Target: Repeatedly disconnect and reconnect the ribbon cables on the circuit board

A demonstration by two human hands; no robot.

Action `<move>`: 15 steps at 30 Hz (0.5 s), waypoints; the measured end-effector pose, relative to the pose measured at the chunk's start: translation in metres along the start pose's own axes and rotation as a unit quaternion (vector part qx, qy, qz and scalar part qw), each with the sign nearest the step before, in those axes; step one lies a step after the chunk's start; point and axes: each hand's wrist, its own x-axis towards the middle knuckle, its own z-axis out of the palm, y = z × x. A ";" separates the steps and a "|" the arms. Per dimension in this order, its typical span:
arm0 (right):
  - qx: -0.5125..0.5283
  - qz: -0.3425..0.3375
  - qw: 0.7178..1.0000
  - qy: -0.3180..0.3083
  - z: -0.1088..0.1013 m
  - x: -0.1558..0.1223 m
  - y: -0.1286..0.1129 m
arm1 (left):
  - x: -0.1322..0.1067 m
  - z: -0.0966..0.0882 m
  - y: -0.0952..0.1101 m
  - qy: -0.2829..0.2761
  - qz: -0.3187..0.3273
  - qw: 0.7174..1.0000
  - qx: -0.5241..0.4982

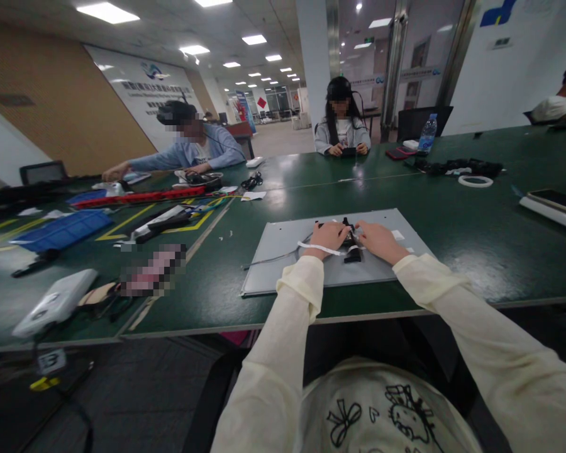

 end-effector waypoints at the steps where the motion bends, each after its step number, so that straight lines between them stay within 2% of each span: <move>1: 0.001 -0.002 1.000 0.003 0.000 0.000 0.000 | 0.000 0.000 0.000 -0.002 0.001 1.000 0.001; 5: 0.038 -0.005 0.999 0.037 0.000 0.001 0.001 | -0.002 -0.001 0.000 -0.015 0.005 1.000 0.001; 8: 0.117 -0.024 0.990 0.081 -0.003 0.002 -0.002 | -0.005 -0.001 0.000 -0.009 0.016 1.000 0.008; 11: 0.197 -0.077 0.972 0.103 -0.008 0.001 -0.011 | -0.007 -0.001 0.001 -0.004 0.023 1.000 0.012; 15: 0.231 -0.155 0.957 0.082 -0.012 -0.007 -0.023 | -0.006 -0.001 0.000 -0.003 0.005 1.000 0.013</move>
